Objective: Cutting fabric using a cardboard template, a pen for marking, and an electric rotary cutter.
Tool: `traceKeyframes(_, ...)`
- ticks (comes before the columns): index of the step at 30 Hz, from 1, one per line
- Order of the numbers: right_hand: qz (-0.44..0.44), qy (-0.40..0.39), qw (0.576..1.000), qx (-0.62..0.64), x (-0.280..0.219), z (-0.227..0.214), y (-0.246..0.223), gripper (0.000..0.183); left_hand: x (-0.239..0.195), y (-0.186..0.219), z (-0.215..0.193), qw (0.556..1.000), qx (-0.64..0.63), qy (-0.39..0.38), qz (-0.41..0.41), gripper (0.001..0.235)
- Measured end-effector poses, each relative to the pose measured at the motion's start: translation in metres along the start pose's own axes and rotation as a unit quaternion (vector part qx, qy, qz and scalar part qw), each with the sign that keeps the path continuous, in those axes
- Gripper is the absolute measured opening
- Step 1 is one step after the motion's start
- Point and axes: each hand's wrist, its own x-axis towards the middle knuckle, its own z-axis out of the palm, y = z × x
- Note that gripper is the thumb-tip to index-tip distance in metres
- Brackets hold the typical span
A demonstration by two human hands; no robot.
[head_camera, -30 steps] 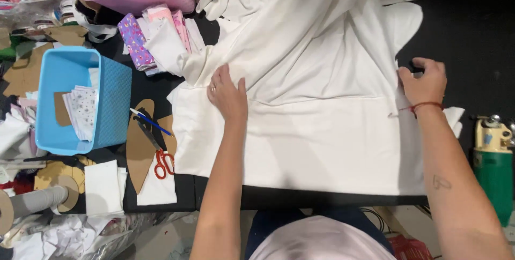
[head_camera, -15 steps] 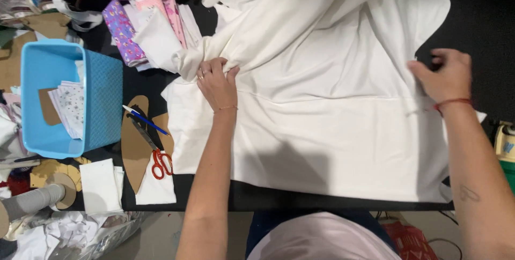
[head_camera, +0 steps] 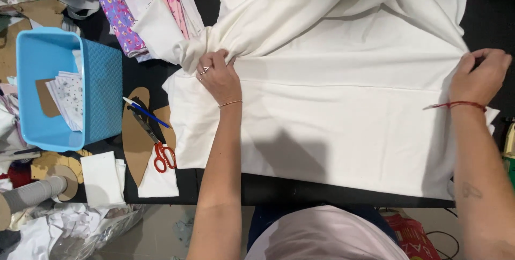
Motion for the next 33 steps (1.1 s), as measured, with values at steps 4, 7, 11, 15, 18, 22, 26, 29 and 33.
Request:
traceKeyframes(4,-0.027,0.038,0.997,0.064,-0.001,-0.039,-0.108,0.016,-0.011,0.044,-0.034,0.960,0.221,0.059,0.160,0.017)
traceKeyframes(7,-0.089,-0.035,0.986,0.138,-0.035,-0.053,-0.189,0.021,-0.052,0.097,-0.062,0.945,0.041,0.014,0.325,0.014)
traceKeyframes(11,-0.137,-0.206,0.964,0.100,-0.071,-0.045,-0.225,0.040,-0.096,0.102,-0.048,0.885,-0.224,-0.279,0.297,0.038)
traceKeyframes(15,-0.048,-0.240,0.967,0.070,-0.063,-0.053,-0.163,0.054,-0.082,0.050,-0.040,0.900,-0.114,-0.356,0.226,0.065)
traceKeyframes(18,0.025,-0.279,0.959,-0.045,-0.057,-0.074,-0.122,0.062,-0.078,0.005,-0.056,0.923,-0.020,-0.310,0.229,0.065)
traceKeyframes(22,-0.025,-0.171,0.985,-0.010,-0.068,-0.091,-0.103,0.048,-0.094,-0.009,-0.095,0.936,-0.006,-0.317,0.152,0.057)
traceKeyframes(26,-0.030,-0.037,0.999,0.010,-0.083,-0.094,-0.073,0.043,-0.125,0.005,-0.118,0.938,-0.029,-0.335,0.084,0.052)
traceKeyframes(29,0.001,-0.027,0.999,0.037,-0.071,-0.103,-0.051,0.048,-0.133,0.012,-0.126,0.947,-0.025,-0.316,0.054,0.050)
traceKeyframes(33,0.020,-0.086,0.996,0.020,-0.058,-0.085,-0.003,0.035,-0.133,0.014,-0.126,0.954,-0.005,-0.295,0.058,0.049)
